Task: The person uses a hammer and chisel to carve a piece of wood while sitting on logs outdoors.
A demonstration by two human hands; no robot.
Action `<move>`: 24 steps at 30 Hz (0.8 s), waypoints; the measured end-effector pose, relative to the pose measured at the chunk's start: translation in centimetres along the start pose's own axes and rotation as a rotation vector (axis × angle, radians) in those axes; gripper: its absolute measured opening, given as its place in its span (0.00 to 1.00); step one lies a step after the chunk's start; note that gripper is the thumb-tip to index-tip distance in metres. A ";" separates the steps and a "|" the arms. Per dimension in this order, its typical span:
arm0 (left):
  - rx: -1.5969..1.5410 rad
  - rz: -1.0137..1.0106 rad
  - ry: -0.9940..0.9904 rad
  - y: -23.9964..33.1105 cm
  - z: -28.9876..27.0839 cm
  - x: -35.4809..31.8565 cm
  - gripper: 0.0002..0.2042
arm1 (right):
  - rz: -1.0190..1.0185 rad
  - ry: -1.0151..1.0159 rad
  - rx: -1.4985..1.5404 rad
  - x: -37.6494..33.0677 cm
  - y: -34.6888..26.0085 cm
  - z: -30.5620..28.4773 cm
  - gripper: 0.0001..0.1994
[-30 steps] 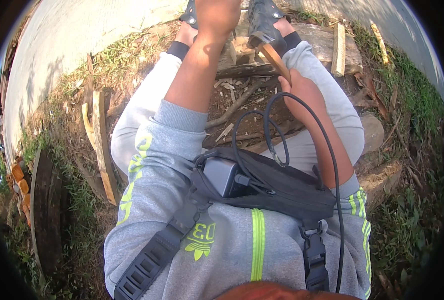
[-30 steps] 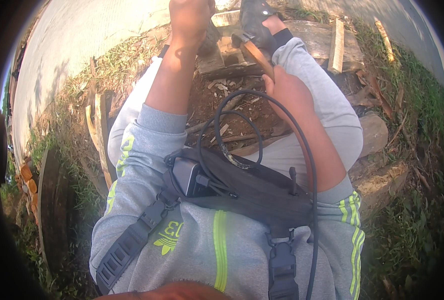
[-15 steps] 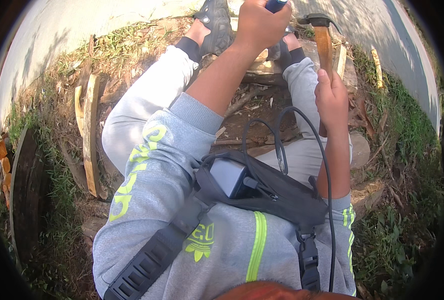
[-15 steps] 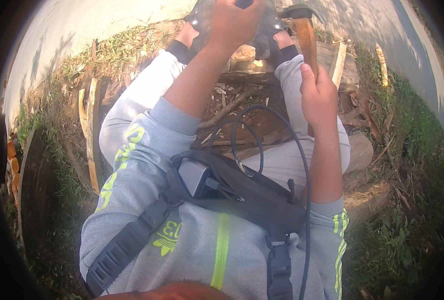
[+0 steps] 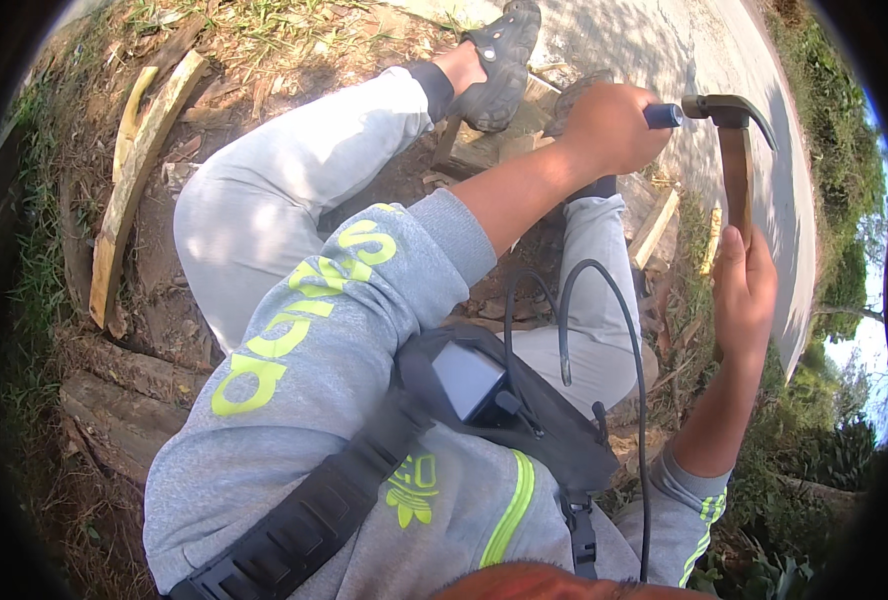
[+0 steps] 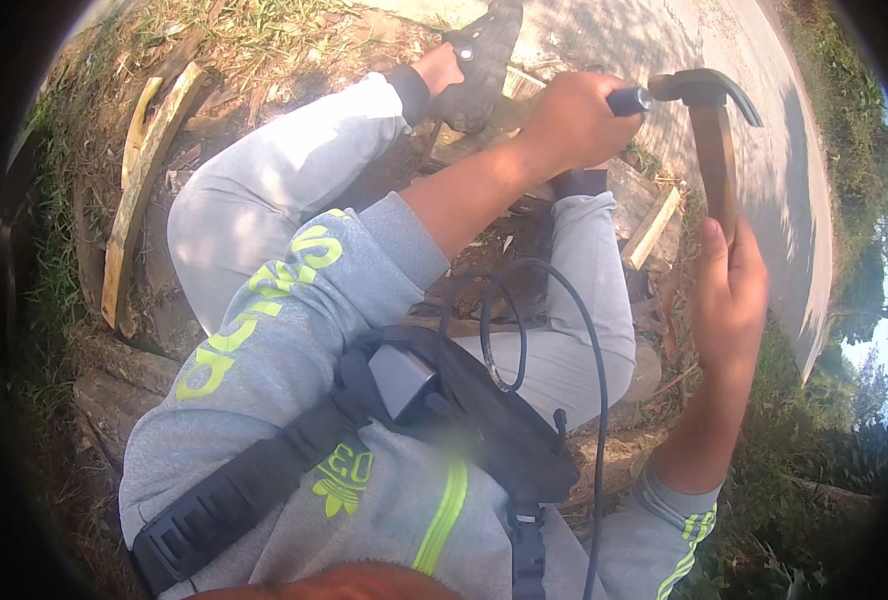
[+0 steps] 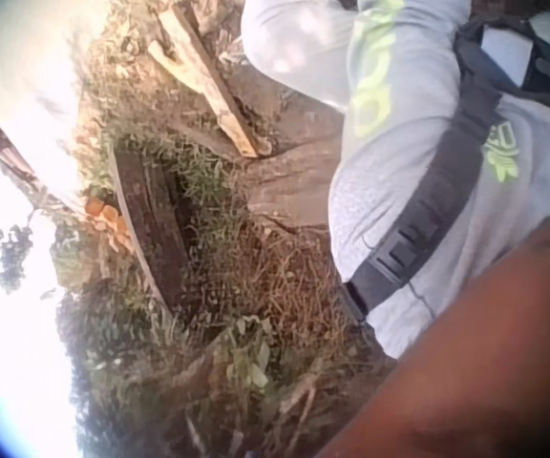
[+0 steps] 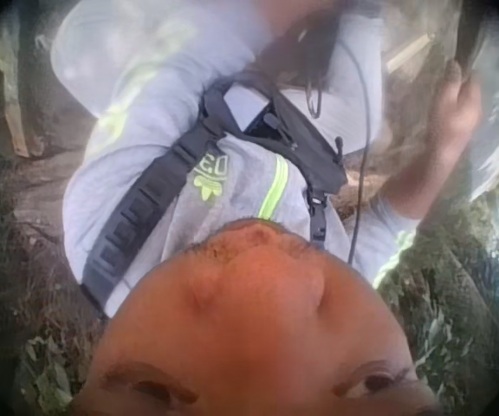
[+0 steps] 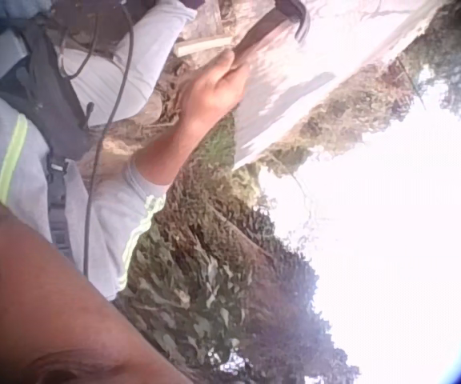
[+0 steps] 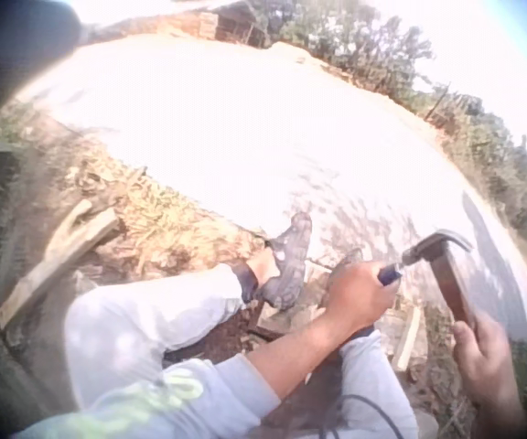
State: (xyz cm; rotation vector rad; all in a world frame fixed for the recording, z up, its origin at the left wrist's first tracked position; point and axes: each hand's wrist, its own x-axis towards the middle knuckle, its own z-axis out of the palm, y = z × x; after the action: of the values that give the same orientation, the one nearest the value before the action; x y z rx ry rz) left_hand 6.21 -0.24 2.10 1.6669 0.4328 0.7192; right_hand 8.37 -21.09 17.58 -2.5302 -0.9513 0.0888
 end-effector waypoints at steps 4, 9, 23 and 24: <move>0.018 0.045 -0.031 0.4 0.3 -0.8 0.10 | 0.080 0.097 0.502 -1.0 1.0 -0.7 0.17; 0.071 0.005 -0.069 0.4 -0.2 -0.9 0.09 | 0.020 0.000 0.133 -0.5 -0.6 0.6 0.16; -0.071 -0.019 -0.016 -0.4 -0.2 0.4 0.08 | 0.180 -0.049 0.049 -2.1 -0.3 -0.4 0.14; -0.056 -0.026 -0.017 -0.6 -0.6 0.5 0.09 | 0.158 0.046 0.238 -1.8 -0.9 -1.1 0.14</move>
State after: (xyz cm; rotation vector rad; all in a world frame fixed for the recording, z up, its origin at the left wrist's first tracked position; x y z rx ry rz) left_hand 6.26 0.61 1.73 1.6107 0.4177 0.6917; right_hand 6.64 -22.06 18.78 -2.3713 -0.6781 0.1790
